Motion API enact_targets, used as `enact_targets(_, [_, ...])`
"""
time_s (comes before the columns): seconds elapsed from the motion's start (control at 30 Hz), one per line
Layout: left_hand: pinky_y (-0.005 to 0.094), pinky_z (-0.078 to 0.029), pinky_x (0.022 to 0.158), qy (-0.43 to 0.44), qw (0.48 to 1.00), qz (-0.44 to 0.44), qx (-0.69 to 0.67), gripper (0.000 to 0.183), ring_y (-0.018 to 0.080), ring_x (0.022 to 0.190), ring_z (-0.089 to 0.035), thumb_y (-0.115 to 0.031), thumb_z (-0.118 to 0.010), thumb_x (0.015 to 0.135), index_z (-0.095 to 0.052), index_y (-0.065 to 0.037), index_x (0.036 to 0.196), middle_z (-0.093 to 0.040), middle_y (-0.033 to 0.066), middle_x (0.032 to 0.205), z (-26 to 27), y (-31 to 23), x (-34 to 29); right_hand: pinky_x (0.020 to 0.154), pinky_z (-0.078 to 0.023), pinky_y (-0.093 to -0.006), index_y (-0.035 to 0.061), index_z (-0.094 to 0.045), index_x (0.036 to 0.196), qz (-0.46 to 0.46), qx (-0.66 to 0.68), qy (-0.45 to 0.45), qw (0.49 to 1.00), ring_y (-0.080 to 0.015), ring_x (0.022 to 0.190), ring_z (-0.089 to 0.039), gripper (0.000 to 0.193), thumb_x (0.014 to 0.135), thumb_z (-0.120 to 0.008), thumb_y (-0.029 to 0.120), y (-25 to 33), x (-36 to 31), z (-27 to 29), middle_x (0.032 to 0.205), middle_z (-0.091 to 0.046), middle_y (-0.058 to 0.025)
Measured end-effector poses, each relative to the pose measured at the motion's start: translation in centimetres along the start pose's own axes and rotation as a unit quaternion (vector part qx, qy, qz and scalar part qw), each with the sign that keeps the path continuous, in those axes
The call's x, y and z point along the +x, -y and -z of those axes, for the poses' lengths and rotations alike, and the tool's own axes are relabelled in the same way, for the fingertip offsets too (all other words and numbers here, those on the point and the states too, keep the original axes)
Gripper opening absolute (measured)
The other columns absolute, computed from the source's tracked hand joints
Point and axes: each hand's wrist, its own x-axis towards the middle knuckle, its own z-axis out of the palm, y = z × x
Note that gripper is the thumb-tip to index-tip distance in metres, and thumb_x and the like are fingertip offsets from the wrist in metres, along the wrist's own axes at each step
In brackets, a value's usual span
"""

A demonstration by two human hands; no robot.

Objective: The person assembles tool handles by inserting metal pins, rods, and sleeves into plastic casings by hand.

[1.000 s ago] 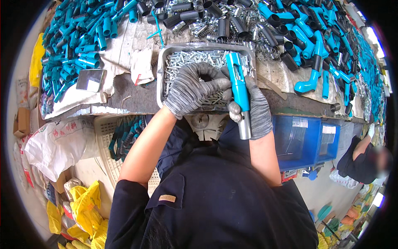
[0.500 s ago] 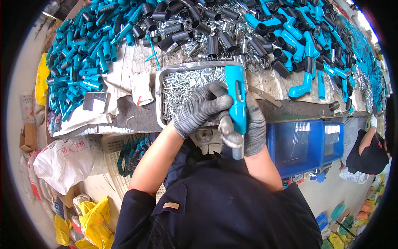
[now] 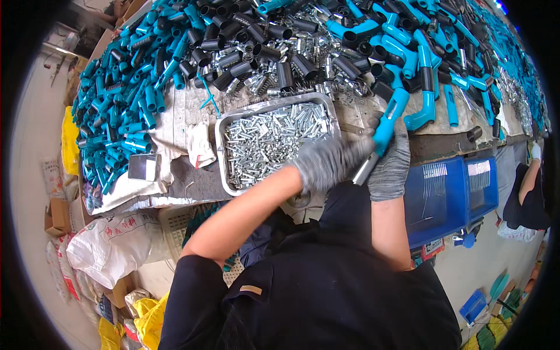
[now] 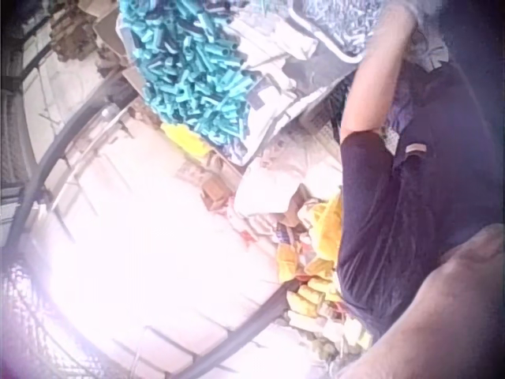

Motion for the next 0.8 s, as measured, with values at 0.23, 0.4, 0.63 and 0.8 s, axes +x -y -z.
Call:
enact_targets(0.23, [0.0404, -0.044, 0.095, -0.386, 0.839, 0.068, 0.378, 0.048, 0.0323, 0.113, -0.054, -0.051, -0.049, 0.09, -0.067, -0.009, 0.106, -0.06, 0.0159, 0.118, 6.3, 6.8, 7.5, 0.045, -0.047, -0.0237, 0.0056, -0.056, 0.106, -0.098, -0.032, 0.026, 0.994, -0.0136, 0.057, -0.057, 0.046, 0.088, -0.058, 0.048, 0.7, -0.7, 2.1, 0.08, -0.06, -0.0056])
enact_targets(0.4, [0.0375, -0.05, 0.079, -0.423, 0.905, 0.01, 0.032, 0.04, 0.0284, 0.089, -0.064, -0.037, -0.063, 0.087, -0.061, -0.002, 0.108, -0.064, 0.0176, 0.1, 8.8, 7.4, 5.1, 0.042, -0.044, -0.0223, 0.0025, -0.056, 0.104, -0.084, -0.189, 0.058, 0.977, -0.0109, 0.049, -0.055, 0.05, 0.086, -0.061, 0.049, 1.8, -1.8, 1.7, 0.076, -0.062, -0.0076])
enact_targets(0.63, [0.0299, -0.044, 0.088, -0.213, 0.89, -0.06, -0.399, 0.051, 0.0123, 0.097, -0.055, -0.025, -0.065, 0.089, -0.042, -0.006, 0.131, -0.061, 0.0056, 0.102, 6.6, 1.4, -3.1, 0.038, -0.039, -0.0198, -0.0002, -0.058, 0.098, -0.214, -0.33, 0.192, 0.899, -0.0091, 0.044, -0.052, 0.055, 0.08, -0.066, 0.051, 1.9, -3.2, 0.1, 0.068, -0.059, -0.0064])
enact_targets(0.8, [0.033, -0.042, 0.091, -0.17, 0.937, -0.077, -0.294, 0.045, 0.0151, 0.101, -0.053, -0.039, -0.053, 0.094, -0.054, -0.004, 0.123, -0.06, 0.0049, 0.104, 7.3, 2.0, -5.5, 0.039, -0.038, -0.0193, 0.001, -0.06, 0.097, -0.282, -0.27, 0.212, 0.896, -0.0076, 0.044, -0.049, 0.053, 0.08, -0.067, 0.05, 0.1, -4.2, -0.5, 0.067, -0.058, -0.0046])
